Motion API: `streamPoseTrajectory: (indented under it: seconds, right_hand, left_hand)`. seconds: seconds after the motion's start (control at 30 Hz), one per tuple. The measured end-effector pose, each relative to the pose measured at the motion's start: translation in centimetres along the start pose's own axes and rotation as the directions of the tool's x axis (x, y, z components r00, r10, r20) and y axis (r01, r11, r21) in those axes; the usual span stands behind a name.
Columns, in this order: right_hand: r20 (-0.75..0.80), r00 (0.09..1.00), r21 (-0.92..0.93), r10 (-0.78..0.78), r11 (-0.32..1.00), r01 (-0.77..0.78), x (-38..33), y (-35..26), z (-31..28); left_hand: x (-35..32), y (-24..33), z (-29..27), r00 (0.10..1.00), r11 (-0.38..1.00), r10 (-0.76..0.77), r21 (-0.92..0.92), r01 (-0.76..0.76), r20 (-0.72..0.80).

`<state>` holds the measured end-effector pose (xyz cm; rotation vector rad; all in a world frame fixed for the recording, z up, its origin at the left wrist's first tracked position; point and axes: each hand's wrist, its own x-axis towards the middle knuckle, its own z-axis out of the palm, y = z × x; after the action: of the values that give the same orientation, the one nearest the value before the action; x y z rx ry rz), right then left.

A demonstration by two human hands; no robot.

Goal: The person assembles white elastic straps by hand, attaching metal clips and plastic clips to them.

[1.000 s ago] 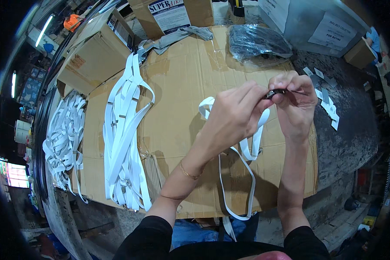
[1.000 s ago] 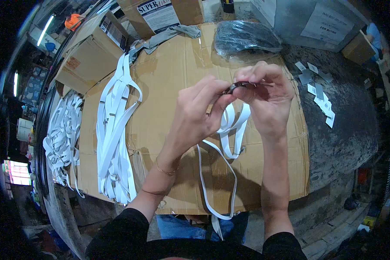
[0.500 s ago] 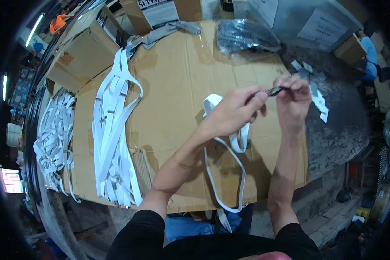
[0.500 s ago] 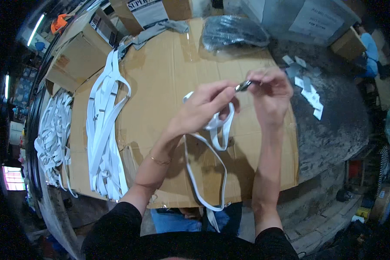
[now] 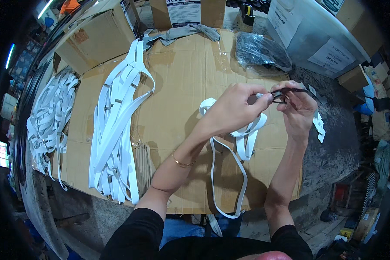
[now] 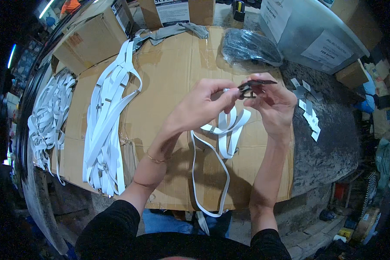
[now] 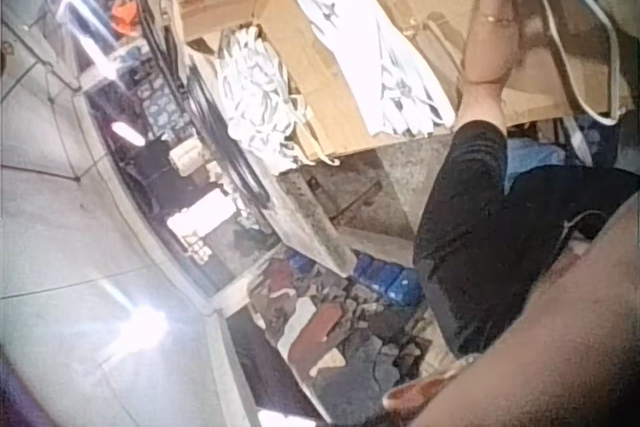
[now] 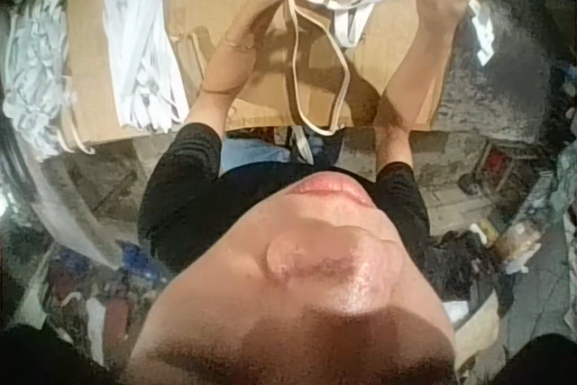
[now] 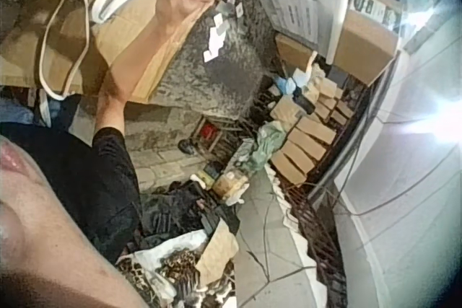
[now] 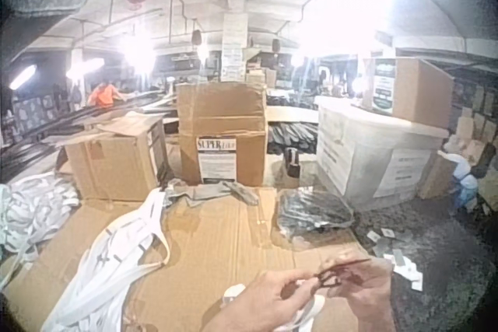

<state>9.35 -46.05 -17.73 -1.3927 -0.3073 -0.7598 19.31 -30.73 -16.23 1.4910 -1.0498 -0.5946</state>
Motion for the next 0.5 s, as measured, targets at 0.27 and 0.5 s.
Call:
streamPoseTrajectory:
  seconds: [0.27,0.5]
  right_hand:
    - [0.17,0.985,-0.001,-0.02,1.0,0.02,0.1,0.1,-1.6]
    - [0.051,0.995,0.047,0.092,0.994,-0.094,-0.1,-0.5,-0.6]
  left_hand:
    - [0.1,0.1,0.6,0.998,0.984,-0.056,-0.168,0.055,0.001]
    - [0.3,-0.5,0.7,0.999,0.949,0.026,-0.314,-0.016,0.028]
